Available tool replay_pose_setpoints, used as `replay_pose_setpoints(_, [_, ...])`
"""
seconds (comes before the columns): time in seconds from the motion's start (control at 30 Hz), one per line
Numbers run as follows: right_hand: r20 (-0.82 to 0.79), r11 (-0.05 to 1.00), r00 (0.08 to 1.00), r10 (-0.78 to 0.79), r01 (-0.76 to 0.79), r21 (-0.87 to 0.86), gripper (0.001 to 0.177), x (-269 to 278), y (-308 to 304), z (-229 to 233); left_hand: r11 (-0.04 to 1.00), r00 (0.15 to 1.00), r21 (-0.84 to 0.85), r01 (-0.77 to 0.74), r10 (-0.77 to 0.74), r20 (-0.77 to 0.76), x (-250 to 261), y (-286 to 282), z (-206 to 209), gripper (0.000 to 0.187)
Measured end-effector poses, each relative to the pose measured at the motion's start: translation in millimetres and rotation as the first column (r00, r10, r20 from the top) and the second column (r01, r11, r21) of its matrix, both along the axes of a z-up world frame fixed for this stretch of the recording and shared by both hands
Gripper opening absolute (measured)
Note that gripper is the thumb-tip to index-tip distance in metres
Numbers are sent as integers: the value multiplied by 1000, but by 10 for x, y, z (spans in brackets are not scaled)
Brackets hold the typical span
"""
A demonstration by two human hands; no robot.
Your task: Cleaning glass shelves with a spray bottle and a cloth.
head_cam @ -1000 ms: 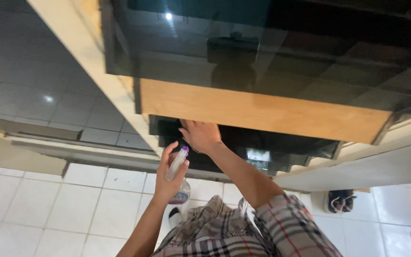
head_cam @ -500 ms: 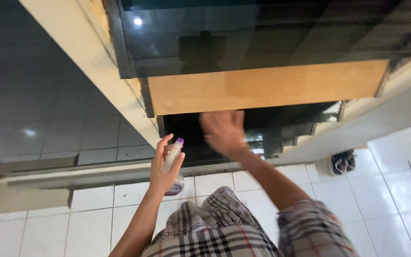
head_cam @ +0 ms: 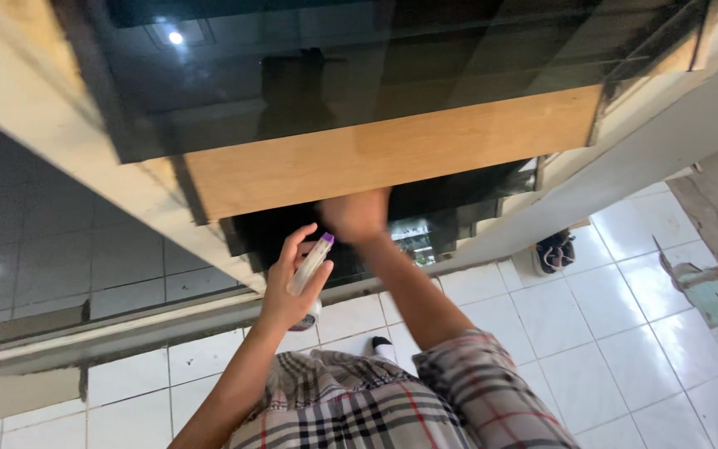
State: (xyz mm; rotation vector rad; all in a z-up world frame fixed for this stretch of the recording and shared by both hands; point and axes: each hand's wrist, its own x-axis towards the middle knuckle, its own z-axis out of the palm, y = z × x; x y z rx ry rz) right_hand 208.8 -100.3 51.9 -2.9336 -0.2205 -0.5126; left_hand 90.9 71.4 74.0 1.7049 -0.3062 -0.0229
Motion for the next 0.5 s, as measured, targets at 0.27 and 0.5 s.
replay_pose_setpoints(0.27, [284, 893, 888, 361, -417, 169, 24, -29, -1028, 200, 999, 999, 17, 38, -38, -29, 238, -761, 191, 65])
replay_pose_setpoints(0.5, [212, 999, 977, 19, -27, 35, 41, 70, -3142, -423, 996, 996, -38, 75, -77, -46, 275, -1439, 163, 64])
